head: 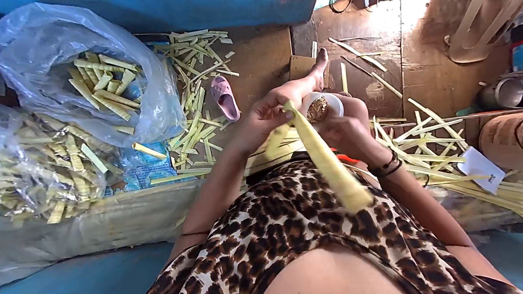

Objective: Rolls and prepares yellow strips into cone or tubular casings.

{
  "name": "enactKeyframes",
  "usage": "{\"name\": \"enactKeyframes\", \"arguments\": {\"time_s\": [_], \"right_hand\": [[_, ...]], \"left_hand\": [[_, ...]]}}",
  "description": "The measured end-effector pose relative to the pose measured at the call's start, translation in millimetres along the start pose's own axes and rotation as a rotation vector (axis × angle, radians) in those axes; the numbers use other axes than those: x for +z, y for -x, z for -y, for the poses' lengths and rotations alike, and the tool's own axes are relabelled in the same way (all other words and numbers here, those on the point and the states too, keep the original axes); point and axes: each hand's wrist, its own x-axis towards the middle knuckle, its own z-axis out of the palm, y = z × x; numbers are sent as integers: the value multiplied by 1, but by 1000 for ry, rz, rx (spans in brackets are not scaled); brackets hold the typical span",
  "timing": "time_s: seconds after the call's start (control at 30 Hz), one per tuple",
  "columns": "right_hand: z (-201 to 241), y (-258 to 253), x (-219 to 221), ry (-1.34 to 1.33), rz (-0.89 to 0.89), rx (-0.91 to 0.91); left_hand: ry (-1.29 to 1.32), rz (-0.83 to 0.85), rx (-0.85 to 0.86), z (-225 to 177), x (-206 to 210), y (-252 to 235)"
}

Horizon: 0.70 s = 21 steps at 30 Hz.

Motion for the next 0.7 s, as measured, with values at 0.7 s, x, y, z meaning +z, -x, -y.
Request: {"name": "enactKeyframes", "arguments": {"time_s": [0.7], "right_hand": [[55, -5, 11, 155, -196, -102]], "left_hand": [[285, -95, -151, 5, 49, 3]]}}
